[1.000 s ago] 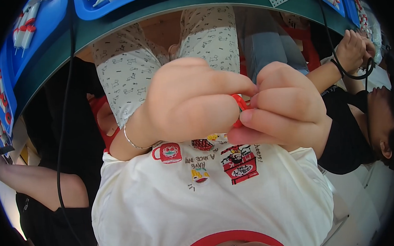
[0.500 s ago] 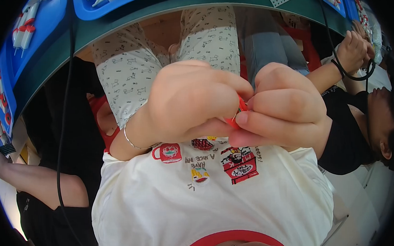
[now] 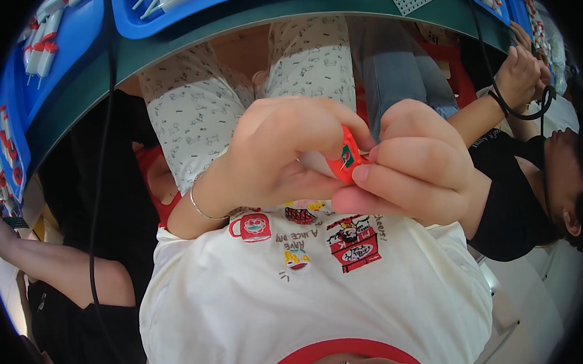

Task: Assembling small electronic toy components by inserting circuit boards into plastic housings on a production line.

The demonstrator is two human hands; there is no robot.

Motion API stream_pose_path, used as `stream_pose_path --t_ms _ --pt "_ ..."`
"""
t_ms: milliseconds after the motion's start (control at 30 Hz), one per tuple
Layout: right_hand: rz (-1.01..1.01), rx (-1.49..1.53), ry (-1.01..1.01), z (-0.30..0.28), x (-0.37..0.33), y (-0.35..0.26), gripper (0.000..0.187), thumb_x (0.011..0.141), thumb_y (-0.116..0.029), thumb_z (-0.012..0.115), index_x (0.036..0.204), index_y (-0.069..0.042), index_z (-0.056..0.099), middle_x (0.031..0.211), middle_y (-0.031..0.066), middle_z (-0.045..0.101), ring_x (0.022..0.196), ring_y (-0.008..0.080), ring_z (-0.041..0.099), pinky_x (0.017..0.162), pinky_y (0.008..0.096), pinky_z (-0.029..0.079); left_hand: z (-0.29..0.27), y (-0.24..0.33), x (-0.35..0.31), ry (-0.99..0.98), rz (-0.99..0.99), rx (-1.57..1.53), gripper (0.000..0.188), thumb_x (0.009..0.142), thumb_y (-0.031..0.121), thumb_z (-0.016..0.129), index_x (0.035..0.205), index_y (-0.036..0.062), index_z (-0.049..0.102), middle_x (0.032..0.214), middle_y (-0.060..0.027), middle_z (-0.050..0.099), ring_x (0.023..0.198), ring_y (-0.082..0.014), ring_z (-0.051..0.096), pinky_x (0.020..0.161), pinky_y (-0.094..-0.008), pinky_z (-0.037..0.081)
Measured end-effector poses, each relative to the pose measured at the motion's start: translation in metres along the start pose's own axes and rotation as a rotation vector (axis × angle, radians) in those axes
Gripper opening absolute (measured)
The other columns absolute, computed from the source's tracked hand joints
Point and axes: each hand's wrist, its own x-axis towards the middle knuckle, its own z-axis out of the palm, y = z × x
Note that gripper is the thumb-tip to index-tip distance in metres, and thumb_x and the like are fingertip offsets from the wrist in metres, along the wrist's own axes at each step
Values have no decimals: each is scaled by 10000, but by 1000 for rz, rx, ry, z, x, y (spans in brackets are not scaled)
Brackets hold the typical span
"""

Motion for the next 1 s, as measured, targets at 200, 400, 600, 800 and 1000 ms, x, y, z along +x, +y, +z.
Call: stream_pose_path --t_ms 200,400,600,800,1000 --pt "27 -25 196 -1 -5 7 346 542 -160 800 760 25 604 740 98 515 526 188 445 423 274 330 -12 6 15 -318 -86 124 376 774 151 682 933 99 345 894 -289 579 575 -228 595 524 -286 494" --pt "136 -68 299 -22 -10 -11 262 670 -136 737 807 35 593 736 88 513 587 179 457 482 267 354 -7 28 14 -90 -278 -350 284 837 134 588 963 97 337 885 -228 600 641 -177 603 570 -261 472" --pt "318 14 455 -33 -14 -18 117 738 -39 650 796 34 579 767 81 513 648 155 471 545 235 366 -9 43 29 -111 -267 -441 237 906 224 464 976 131 257 970 -289 571 541 -191 591 532 -250 477" --pt "541 181 648 -39 1 -16 32 799 0 543 798 23 564 774 57 487 673 118 454 605 228 371 -25 77 48 -64 -245 -463 222 908 240 452 983 168 256 984 -305 566 506 -199 588 521 -253 483" --pt "551 276 674 -35 0 -14 57 811 18 519 791 31 571 770 61 491 648 110 447 585 220 365 -30 83 45 -72 -173 -458 212 919 257 439 946 192 239 944 -312 571 469 -189 559 492 -235 459"
